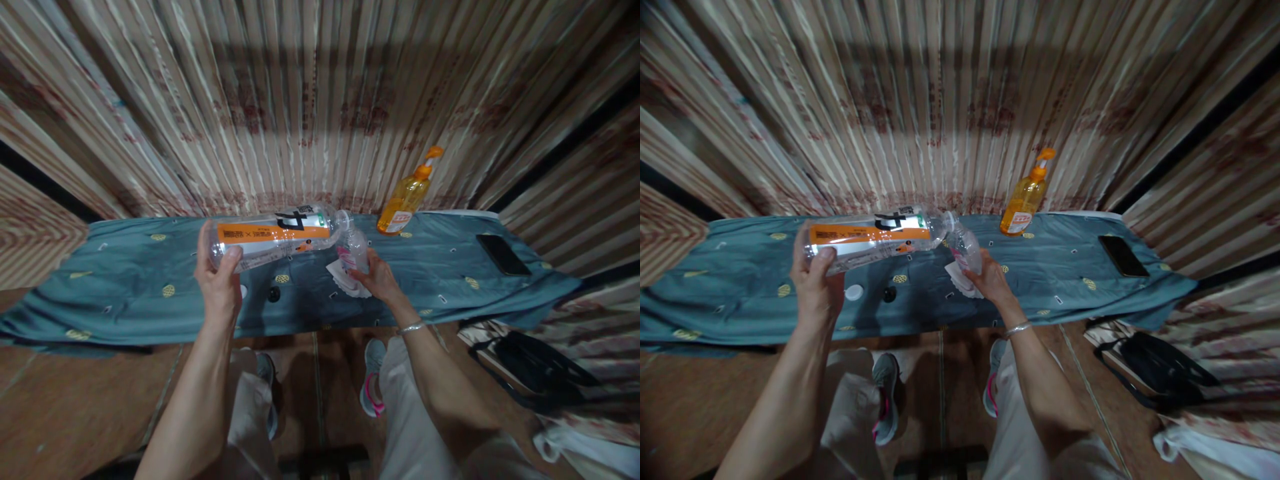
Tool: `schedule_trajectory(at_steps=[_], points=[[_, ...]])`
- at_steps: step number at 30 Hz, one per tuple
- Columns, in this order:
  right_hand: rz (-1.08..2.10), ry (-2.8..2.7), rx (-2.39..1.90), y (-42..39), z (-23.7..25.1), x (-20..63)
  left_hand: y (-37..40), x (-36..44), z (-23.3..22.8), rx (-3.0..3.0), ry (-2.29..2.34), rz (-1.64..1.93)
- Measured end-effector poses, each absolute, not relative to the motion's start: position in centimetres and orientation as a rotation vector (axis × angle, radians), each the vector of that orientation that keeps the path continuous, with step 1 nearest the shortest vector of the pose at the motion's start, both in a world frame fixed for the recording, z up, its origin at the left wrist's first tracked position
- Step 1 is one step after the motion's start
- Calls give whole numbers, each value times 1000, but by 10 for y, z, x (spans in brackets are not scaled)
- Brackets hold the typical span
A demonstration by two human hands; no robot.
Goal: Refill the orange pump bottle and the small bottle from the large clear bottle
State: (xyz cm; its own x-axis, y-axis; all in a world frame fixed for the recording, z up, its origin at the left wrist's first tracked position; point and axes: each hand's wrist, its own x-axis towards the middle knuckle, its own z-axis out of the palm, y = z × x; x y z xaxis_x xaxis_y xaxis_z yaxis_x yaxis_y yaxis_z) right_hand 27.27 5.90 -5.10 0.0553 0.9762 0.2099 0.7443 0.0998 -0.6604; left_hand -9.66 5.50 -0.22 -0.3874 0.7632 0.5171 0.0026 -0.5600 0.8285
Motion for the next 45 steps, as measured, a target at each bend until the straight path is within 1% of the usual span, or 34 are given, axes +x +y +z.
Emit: schedule_trajectory(at_steps=[4,34,45], points=[[463,-1740,-1711,59,-50,273,56,-95,-1,1250,1052,2000],[467,-1737,-1715,60,-52,274,56,-94,0,1286,1053,1982],[504,-1724,-1744,56,-41,270,53,-94,2,1265,1061,1968]])
